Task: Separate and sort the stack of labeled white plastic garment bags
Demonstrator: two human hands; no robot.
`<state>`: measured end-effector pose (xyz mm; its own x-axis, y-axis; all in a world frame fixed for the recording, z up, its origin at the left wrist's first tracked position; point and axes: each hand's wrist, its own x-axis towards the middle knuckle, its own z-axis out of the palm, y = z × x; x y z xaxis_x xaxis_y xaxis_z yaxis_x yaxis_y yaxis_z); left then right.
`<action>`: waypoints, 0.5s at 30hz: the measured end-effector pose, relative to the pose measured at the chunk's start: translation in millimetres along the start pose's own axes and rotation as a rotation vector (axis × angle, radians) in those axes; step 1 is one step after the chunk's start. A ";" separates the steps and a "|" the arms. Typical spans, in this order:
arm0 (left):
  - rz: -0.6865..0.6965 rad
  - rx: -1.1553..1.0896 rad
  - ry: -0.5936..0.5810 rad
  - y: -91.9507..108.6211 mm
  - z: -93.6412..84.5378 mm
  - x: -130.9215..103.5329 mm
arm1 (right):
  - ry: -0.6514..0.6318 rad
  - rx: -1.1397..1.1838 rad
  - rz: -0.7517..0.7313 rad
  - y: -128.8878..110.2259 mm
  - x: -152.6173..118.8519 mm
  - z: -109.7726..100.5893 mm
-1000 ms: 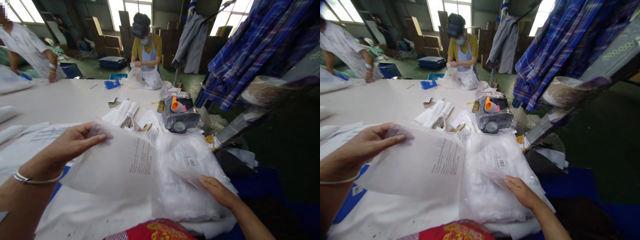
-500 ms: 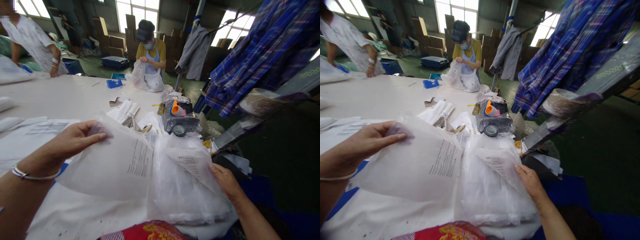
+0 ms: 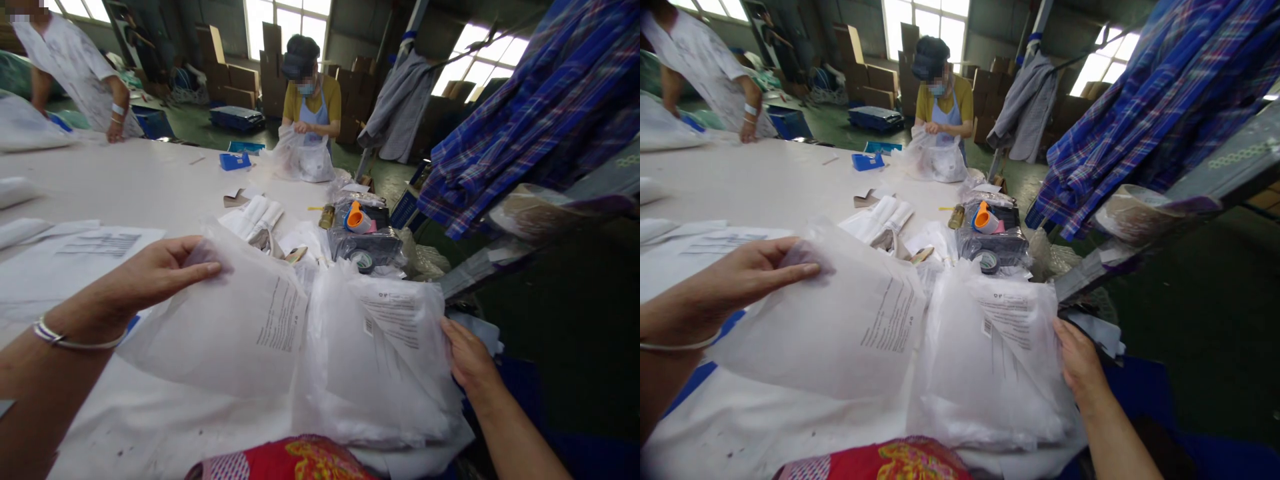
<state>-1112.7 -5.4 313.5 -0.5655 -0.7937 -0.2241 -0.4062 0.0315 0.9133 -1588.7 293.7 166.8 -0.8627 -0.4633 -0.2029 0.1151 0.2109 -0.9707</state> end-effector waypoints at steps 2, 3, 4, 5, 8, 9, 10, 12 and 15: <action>-0.009 -0.010 -0.002 0.0 1.6 -0.6 | 0.009 -0.025 -0.012 -3.4 2.8 -0.3; -0.011 -0.012 -0.003 0.1 2.4 -0.7 | 0.012 -0.045 -0.022 -5.9 3.4 -0.2; -0.012 -0.013 -0.004 0.2 3.1 -0.7 | 0.015 -0.070 -0.034 -8.8 3.3 0.1; -0.009 -0.013 -0.006 0.2 3.4 -0.5 | 0.020 -0.097 -0.047 -12.1 2.2 0.4; 0.006 0.012 -0.010 -0.5 2.7 -0.2 | 0.009 -0.241 -0.125 -20.4 -8.6 3.0; 0.009 0.027 -0.009 -0.9 2.0 -0.3 | -0.018 -0.335 -0.196 -20.7 -15.7 4.7; 0.010 0.038 -0.007 -1.3 1.4 -0.6 | -0.060 -0.437 -0.300 -18.5 -24.8 7.1; 0.011 0.040 -0.003 -2.3 0.8 -1.4 | -0.183 -0.614 -0.576 -5.7 -48.5 13.6; 0.001 -0.005 -0.001 -4.8 1.7 -2.3 | -0.453 -0.759 -0.909 30.3 -89.9 25.3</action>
<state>-1110.8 -2.6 309.1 -0.5669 -0.7929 -0.2235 -0.4020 0.0294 0.9152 -1495.2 320.0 152.4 -0.2198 -0.9201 0.3242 -0.8678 0.0325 -0.4958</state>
